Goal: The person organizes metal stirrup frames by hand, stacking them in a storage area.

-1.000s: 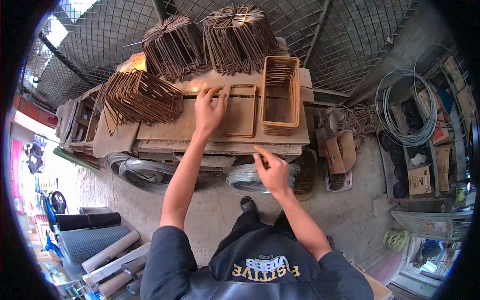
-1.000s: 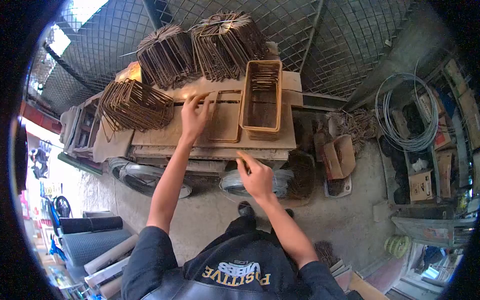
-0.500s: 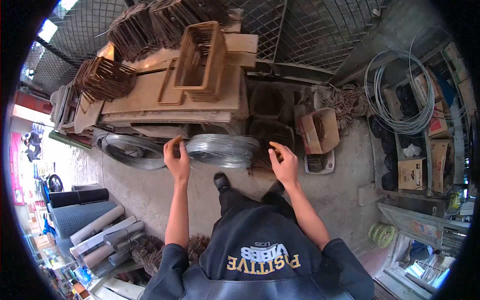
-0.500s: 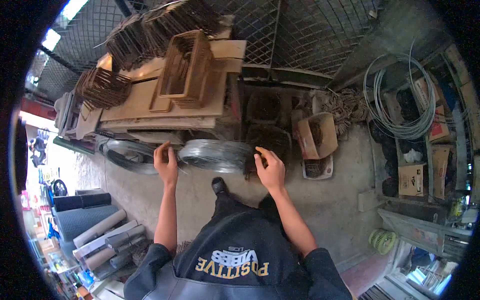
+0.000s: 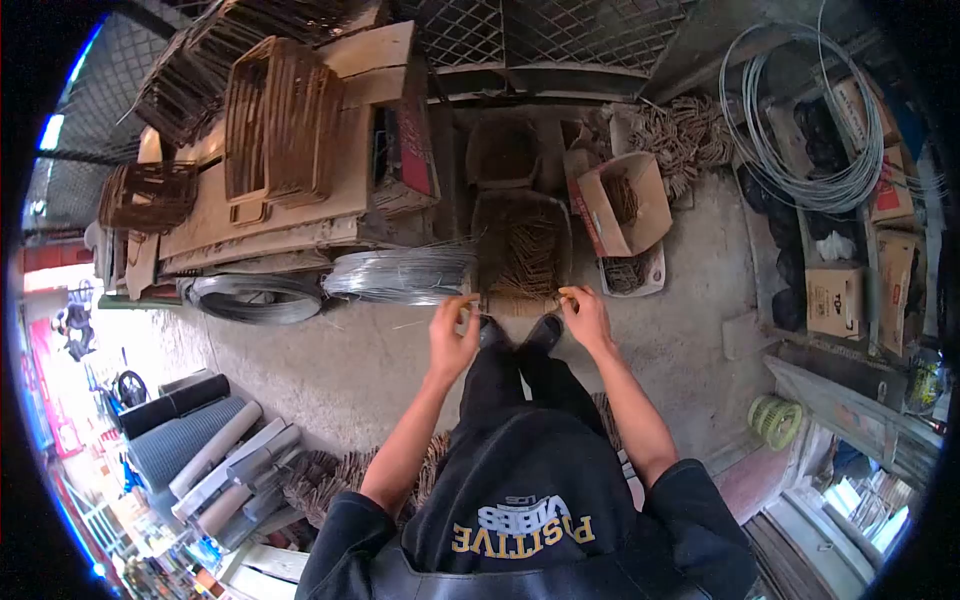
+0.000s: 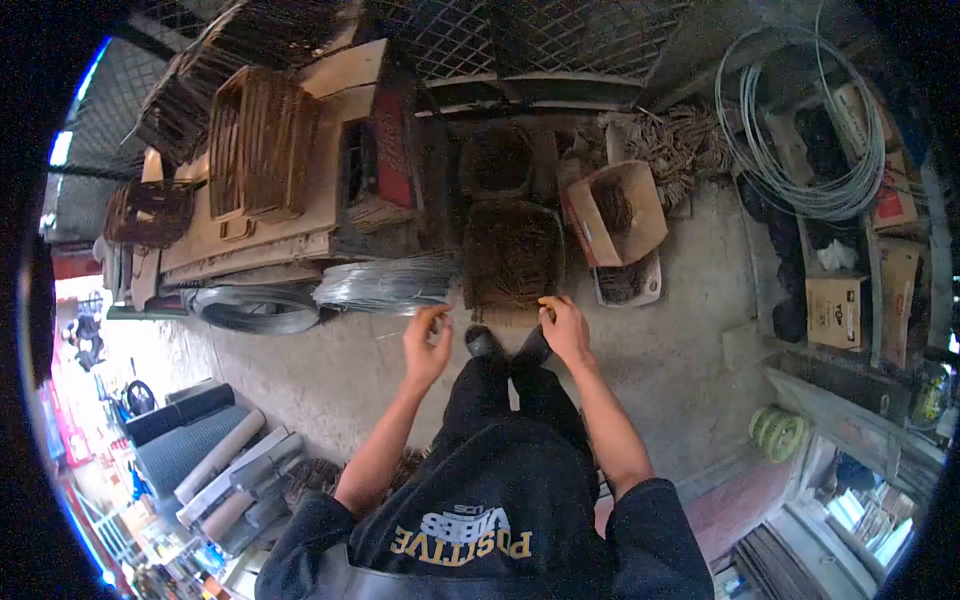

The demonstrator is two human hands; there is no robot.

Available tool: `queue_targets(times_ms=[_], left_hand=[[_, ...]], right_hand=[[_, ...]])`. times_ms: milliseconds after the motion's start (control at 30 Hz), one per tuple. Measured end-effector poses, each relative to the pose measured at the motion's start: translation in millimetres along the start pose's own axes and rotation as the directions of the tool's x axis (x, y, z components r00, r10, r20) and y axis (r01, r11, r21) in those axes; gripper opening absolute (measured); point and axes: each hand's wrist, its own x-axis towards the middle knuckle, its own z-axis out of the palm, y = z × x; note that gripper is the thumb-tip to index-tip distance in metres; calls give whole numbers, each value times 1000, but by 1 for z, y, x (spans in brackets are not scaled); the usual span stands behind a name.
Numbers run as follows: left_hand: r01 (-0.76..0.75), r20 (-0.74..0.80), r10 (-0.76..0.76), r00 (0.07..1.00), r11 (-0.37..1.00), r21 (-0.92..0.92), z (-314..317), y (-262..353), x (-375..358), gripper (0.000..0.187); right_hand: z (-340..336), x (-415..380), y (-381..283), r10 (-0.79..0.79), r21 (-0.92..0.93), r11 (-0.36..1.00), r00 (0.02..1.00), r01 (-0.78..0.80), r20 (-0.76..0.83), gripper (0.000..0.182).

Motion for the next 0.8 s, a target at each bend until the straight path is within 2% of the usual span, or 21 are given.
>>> queue_targets(times_ms=[33,100,133,167,200,233,267,300,367,433,500,533,567,633,667,733,767,800], left_hand=[[6,17,-6,1000,1000,-1,16,-15,-1,22],[67,350,-75,934,997,36,48,-49,-8,24],[82,362,-89,928,996,34,59,-63,-13,24],[143,460,-157,874,988,66,75,-79,-6,26],[200,549,-226,805,974,108,90,-94,0,28],[202,548,-226,805,974,105,104,-109,5,28],[223,560,-285,778,958,178,119,-126,12,29],[241,567,-344,748,938,251,134,-148,15,30],[271,556,-344,757,939,212,174,-204,28,31],[314,544,-361,757,932,180,217,-261,31,31],[271,518,-365,774,929,251,261,-315,34,32],[430,583,-485,652,870,243,269,-313,51,31],[427,580,-485,655,870,246,290,-341,62,31],[425,624,-502,599,860,283,339,-421,71,30],[420,616,-500,608,862,285,379,-484,60,30],[364,335,-364,869,929,66,439,-612,70,29],[360,332,-361,872,931,68,429,-596,84,29],[354,337,-424,841,901,249,417,-574,105,35]], right_hand=[[7,3,12,32,-9,999,999,-32,11,23],[28,9,44,81,-26,996,996,-80,34,23],[45,14,68,29,-42,999,1000,-29,-7,21],[53,29,83,-40,-65,997,997,36,-59,20],[54,41,88,-40,-71,997,997,36,-59,20],[58,52,91,59,-85,995,998,-60,-10,21],[65,65,94,155,-101,983,987,-151,37,22],[77,79,104,154,-101,984,987,-149,37,22],[99,122,132,230,-99,969,973,-226,28,23],[136,175,182,155,-95,984,988,-153,15,23],[182,226,230,88,-75,993,996,-88,8,23],[201,251,251,49,-133,990,998,-55,-46,24],[219,276,270,4,-191,981,995,-23,-100,24],[236,314,279,32,-242,969,996,-51,-80,25],[243,332,279,61,-297,952,996,-77,-63,27],[263,369,294,20,-271,961,993,-50,-115,28],[274,381,304,-6,-250,968,987,-35,-161,30],[286,396,317,-13,-245,969,985,-30,-172,30]])
